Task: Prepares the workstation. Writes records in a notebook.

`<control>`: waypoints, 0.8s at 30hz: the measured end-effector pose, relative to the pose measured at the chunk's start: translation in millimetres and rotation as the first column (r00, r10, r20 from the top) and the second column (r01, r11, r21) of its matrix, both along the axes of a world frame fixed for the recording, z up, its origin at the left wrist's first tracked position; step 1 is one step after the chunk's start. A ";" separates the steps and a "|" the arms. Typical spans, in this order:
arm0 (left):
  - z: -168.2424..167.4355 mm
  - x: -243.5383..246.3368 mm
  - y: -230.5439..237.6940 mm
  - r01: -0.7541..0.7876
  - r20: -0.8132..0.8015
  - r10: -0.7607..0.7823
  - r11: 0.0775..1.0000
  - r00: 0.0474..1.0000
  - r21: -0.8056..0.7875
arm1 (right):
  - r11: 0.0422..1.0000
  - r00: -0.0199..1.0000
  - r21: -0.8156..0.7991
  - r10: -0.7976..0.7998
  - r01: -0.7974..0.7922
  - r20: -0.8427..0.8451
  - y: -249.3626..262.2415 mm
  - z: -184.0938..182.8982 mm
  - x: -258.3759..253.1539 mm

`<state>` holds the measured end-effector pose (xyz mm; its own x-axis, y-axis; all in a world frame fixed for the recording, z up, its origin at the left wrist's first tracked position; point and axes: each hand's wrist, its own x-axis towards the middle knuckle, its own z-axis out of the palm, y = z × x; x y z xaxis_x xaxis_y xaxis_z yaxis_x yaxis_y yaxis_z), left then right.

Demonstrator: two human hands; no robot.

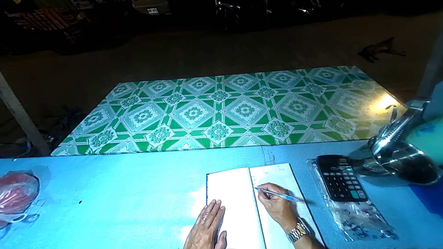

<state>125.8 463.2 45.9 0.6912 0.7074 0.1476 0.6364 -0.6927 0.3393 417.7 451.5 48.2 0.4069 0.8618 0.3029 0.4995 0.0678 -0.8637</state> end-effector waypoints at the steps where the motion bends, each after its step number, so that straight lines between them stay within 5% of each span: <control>1: 0.2 0.0 0.1 -0.001 0.000 0.001 1.000 1.000 -0.001 | 1.000 1.000 0.003 -0.002 0.002 -0.004 0.1 -0.2 -0.2; 24: 0.0 0.3 0.0 -0.002 0.012 0.002 1.000 1.000 0.002 | 0.999 0.999 -0.043 0.016 -0.017 -0.035 -0.7 3.7 0.4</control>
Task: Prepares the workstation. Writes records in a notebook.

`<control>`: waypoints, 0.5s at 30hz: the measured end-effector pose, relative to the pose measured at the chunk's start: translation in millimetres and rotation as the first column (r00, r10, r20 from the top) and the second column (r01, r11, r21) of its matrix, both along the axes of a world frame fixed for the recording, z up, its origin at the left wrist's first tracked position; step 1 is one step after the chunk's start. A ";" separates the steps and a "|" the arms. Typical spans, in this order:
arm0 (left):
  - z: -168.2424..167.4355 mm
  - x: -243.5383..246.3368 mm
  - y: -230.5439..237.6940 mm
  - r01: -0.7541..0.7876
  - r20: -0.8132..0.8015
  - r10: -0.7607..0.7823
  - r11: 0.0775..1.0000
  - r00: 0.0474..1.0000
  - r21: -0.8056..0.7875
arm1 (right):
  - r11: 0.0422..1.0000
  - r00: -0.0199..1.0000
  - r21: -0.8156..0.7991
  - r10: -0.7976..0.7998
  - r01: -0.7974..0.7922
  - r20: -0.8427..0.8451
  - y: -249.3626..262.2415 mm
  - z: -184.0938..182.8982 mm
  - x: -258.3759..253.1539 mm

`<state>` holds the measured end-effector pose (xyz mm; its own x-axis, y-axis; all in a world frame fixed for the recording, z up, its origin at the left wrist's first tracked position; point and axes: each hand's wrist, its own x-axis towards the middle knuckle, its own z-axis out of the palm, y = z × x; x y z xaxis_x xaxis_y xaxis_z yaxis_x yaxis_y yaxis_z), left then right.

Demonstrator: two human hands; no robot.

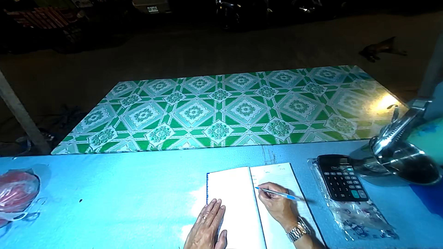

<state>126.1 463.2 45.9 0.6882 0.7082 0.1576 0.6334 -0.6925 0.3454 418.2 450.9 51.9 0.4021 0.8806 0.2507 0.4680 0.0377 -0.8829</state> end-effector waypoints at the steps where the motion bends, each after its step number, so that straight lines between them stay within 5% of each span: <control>1: -0.5 -0.1 0.0 0.000 -0.001 0.000 1.000 1.000 0.003 | 1.000 1.000 -0.002 0.000 0.000 0.004 -0.1 0.0 0.2; 15: -0.4 -0.2 -0.1 0.001 -0.001 -0.001 1.000 1.000 0.006 | 1.000 1.000 0.014 0.007 -0.007 0.002 0.1 -1.3 0.6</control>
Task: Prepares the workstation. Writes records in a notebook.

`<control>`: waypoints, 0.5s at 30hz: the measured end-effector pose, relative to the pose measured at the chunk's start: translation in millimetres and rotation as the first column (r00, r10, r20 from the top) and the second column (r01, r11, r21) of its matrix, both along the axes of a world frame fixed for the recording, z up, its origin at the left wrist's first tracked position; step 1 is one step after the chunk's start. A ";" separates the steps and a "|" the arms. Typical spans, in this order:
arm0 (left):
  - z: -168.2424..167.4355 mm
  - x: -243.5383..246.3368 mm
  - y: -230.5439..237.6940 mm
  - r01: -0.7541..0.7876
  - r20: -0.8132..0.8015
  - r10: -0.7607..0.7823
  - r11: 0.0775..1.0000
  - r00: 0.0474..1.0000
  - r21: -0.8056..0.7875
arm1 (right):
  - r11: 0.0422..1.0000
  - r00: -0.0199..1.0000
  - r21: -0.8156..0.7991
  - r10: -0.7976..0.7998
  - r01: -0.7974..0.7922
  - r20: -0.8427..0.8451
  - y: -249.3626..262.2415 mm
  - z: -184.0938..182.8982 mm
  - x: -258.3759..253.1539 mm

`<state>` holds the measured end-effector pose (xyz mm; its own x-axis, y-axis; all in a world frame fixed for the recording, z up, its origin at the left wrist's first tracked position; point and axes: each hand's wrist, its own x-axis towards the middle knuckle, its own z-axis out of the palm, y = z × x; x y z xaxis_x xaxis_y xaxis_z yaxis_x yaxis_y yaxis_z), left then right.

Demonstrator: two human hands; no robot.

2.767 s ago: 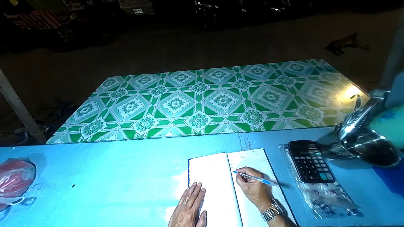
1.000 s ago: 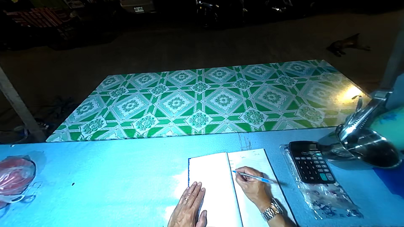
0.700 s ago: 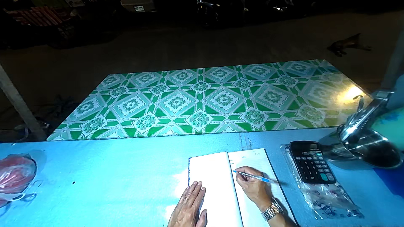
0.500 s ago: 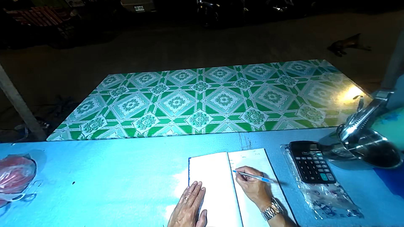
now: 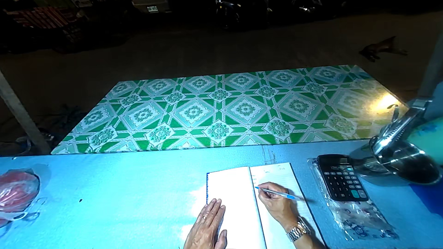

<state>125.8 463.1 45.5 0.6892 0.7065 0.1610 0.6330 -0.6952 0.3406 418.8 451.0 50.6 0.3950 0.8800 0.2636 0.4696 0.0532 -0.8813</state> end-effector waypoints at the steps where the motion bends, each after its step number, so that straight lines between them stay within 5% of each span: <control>1: -0.1 -0.1 0.1 0.000 0.001 0.000 1.000 1.000 0.004 | 1.000 1.000 0.002 -0.001 0.001 -0.002 0.2 -0.2 -0.2; 15: 0.1 -0.1 0.3 -0.003 -0.006 0.003 1.000 1.000 -0.011 | 1.000 1.000 0.009 -0.011 0.011 0.004 0.5 -0.9 -0.3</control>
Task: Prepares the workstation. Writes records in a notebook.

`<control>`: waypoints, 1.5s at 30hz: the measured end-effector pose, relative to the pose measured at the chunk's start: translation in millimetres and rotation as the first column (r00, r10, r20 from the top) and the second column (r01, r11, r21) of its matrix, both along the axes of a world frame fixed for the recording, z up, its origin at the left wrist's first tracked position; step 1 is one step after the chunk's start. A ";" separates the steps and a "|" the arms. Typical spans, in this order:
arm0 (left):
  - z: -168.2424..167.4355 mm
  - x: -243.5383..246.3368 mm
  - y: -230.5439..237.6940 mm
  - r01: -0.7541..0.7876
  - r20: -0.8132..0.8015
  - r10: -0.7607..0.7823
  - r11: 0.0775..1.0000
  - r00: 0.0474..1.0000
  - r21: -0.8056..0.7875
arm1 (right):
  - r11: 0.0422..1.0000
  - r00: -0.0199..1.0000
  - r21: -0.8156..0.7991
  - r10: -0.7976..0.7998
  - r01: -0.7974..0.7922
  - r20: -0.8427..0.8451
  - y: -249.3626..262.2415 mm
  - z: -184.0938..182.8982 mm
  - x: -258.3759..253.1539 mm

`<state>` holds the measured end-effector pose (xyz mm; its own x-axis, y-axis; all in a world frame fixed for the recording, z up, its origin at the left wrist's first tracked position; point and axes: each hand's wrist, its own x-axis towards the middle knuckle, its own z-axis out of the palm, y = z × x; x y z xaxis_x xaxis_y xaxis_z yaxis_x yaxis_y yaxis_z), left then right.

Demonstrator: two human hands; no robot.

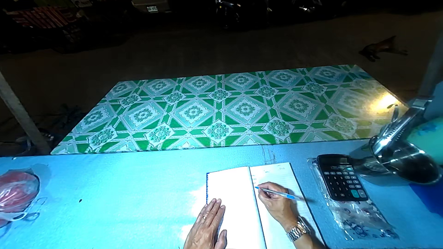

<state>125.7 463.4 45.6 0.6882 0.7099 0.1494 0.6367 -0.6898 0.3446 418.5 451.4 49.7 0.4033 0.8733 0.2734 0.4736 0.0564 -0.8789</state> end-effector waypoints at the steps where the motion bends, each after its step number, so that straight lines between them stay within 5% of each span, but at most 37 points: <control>1: -0.3 -0.1 0.0 0.001 0.001 -0.001 1.000 1.000 0.002 | 1.000 1.000 0.002 0.001 -0.001 -0.004 0.1 0.4 -0.1; 45: -0.6 0.5 -0.3 -0.003 0.004 0.003 1.000 1.000 0.026 | 0.996 1.000 -0.093 -0.007 0.009 0.025 -1.3 10.4 0.3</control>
<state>126.3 463.0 45.0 0.6853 0.7081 0.1700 0.6378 -0.6963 0.3293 418.9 450.1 60.1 0.4042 0.8923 0.2009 0.4955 -0.0290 -0.8681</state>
